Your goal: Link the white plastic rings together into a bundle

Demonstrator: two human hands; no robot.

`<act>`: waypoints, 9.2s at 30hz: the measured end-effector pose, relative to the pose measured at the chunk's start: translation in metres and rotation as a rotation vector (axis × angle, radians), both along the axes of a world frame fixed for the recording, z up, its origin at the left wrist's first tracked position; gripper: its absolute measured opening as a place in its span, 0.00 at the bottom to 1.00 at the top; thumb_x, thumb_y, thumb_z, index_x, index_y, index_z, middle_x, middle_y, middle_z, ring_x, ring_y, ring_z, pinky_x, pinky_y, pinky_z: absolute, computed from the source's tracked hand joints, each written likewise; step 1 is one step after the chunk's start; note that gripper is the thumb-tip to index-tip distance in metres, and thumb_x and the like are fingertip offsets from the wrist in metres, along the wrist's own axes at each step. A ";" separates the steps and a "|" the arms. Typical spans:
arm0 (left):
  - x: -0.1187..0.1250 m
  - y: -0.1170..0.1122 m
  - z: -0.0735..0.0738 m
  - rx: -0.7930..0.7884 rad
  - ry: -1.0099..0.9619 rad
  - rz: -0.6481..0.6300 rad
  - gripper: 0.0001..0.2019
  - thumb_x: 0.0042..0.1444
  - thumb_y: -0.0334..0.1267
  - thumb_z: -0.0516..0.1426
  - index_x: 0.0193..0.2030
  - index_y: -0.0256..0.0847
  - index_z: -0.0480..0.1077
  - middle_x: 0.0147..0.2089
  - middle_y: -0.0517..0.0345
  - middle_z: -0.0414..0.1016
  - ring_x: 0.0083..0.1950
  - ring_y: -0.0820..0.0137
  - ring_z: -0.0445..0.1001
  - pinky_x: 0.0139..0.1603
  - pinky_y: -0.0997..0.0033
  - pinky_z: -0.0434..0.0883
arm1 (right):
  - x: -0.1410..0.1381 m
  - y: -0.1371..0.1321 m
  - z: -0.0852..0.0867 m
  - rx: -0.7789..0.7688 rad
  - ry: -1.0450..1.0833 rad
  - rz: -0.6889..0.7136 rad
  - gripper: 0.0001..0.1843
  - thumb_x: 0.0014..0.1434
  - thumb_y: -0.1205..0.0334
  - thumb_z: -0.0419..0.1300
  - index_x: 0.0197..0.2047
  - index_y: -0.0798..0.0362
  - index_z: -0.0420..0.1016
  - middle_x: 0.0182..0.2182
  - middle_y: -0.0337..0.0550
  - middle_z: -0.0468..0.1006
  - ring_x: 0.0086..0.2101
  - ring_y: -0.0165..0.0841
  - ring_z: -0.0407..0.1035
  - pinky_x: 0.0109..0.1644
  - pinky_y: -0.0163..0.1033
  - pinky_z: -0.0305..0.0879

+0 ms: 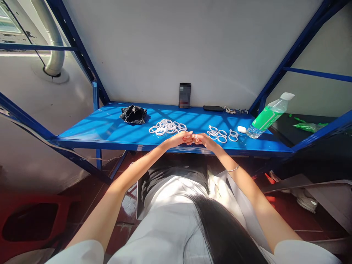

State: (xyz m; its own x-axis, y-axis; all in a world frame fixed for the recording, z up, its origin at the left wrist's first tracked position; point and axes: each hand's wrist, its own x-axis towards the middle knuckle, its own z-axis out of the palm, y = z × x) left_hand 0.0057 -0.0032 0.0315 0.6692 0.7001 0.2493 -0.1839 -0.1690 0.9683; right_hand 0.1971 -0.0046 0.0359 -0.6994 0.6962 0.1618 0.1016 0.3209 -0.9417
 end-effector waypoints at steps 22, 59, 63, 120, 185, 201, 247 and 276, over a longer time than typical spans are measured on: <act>-0.034 0.024 -0.011 1.121 0.976 0.747 0.10 0.66 0.37 0.51 0.47 0.35 0.70 0.52 0.39 0.71 0.57 0.52 0.67 0.53 0.52 0.68 | 0.044 0.033 -0.027 0.751 -0.782 -0.927 0.26 0.64 0.58 0.50 0.62 0.60 0.66 0.58 0.63 0.71 0.58 0.55 0.61 0.61 0.61 0.55; 0.010 -0.078 -0.091 1.116 0.800 0.849 0.31 0.60 0.28 0.50 0.71 0.42 0.59 0.72 0.50 0.60 0.73 0.58 0.58 0.73 0.54 0.55 | 0.034 0.023 -0.009 0.780 -0.428 -0.698 0.18 0.68 0.63 0.45 0.49 0.54 0.75 0.47 0.57 0.75 0.47 0.46 0.70 0.53 0.50 0.68; 0.011 -0.085 -0.077 1.013 0.744 0.814 0.28 0.61 0.29 0.51 0.69 0.43 0.61 0.71 0.49 0.62 0.72 0.58 0.59 0.72 0.52 0.56 | 0.021 0.011 0.002 0.679 -0.116 -0.635 0.14 0.67 0.56 0.51 0.46 0.51 0.75 0.45 0.52 0.76 0.45 0.42 0.71 0.52 0.48 0.69; 0.062 -0.004 0.001 -0.215 -0.263 0.515 0.27 0.64 0.42 0.53 0.16 0.41 0.49 0.18 0.66 0.46 0.22 0.77 0.46 0.26 0.72 0.52 | -0.003 0.013 -0.008 -0.600 0.676 -0.270 0.09 0.56 0.65 0.61 0.29 0.50 0.63 0.13 0.23 0.45 0.16 0.24 0.41 0.31 0.32 0.63; -0.026 0.022 -0.006 1.053 0.588 0.677 0.12 0.68 0.40 0.50 0.50 0.39 0.69 0.52 0.44 0.73 0.54 0.57 0.69 0.54 0.56 0.69 | 0.038 0.027 0.012 0.531 -0.051 -0.841 0.07 0.56 0.62 0.56 0.36 0.50 0.76 0.36 0.45 0.78 0.38 0.38 0.72 0.43 0.43 0.70; -0.025 0.025 -0.007 0.962 0.479 0.575 0.17 0.67 0.49 0.51 0.39 0.39 0.72 0.44 0.48 0.76 0.46 0.62 0.71 0.49 0.62 0.69 | -0.023 0.019 -0.014 0.045 0.193 -0.398 0.19 0.51 0.44 0.67 0.39 0.49 0.74 0.34 0.41 0.78 0.35 0.36 0.74 0.36 0.40 0.73; -0.013 0.005 0.010 0.382 0.323 0.131 0.29 0.55 0.64 0.58 0.34 0.33 0.76 0.26 0.56 0.72 0.29 0.71 0.70 0.29 0.74 0.64 | -0.020 0.005 0.000 -0.073 0.063 -0.181 0.35 0.49 0.26 0.60 0.20 0.49 0.57 0.20 0.32 0.49 0.23 0.27 0.43 0.25 0.38 0.44; -0.014 0.016 -0.010 1.083 0.663 0.798 0.07 0.63 0.36 0.51 0.42 0.39 0.68 0.51 0.41 0.72 0.55 0.53 0.67 0.52 0.53 0.67 | 0.047 0.016 0.018 0.808 -0.589 -0.916 0.20 0.60 0.69 0.48 0.49 0.57 0.77 0.51 0.59 0.76 0.54 0.54 0.63 0.56 0.60 0.58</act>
